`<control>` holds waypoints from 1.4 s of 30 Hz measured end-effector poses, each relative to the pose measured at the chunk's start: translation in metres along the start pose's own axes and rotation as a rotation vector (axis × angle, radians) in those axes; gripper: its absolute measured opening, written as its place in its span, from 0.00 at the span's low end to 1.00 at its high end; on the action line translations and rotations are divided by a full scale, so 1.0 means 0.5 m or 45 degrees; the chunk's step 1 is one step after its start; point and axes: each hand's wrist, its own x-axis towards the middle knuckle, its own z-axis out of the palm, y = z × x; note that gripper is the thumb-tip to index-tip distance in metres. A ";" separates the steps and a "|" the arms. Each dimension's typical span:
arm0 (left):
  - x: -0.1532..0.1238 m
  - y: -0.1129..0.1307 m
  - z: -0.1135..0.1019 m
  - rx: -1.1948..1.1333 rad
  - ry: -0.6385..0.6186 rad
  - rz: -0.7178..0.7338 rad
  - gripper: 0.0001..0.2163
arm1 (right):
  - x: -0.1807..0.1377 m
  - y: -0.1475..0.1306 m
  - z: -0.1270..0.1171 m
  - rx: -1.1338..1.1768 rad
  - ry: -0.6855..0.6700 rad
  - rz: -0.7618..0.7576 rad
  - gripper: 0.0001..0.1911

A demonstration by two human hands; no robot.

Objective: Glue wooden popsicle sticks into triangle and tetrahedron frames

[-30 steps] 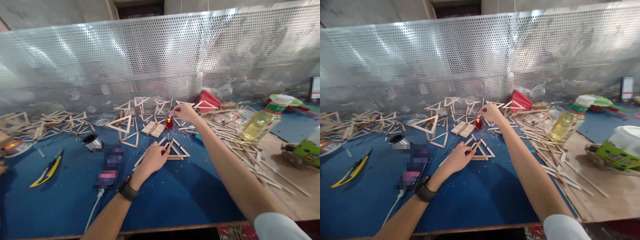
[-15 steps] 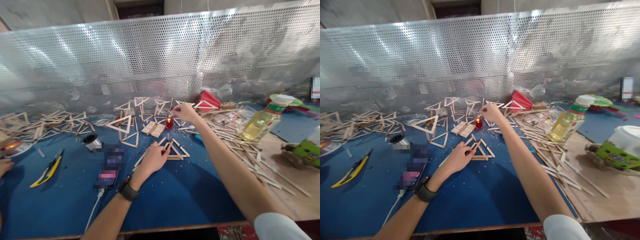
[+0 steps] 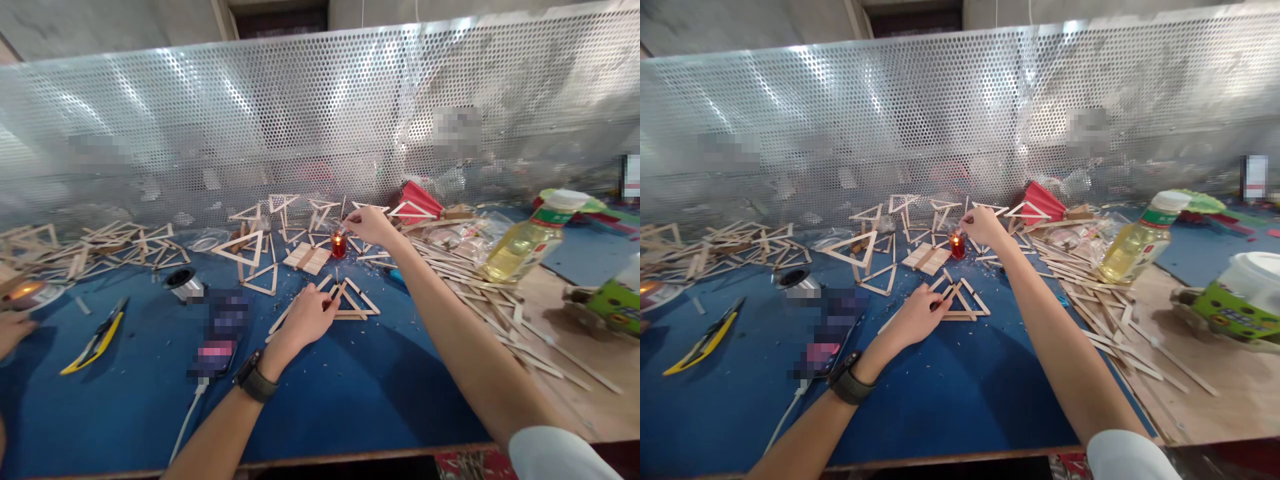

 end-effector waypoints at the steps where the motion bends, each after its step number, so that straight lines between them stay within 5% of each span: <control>1: 0.000 0.000 0.000 0.001 0.001 0.001 0.22 | 0.000 -0.002 0.000 0.000 -0.004 0.001 0.13; 42: -0.001 0.002 0.001 0.025 0.033 0.012 0.23 | 0.008 0.012 0.015 0.031 0.039 -0.057 0.12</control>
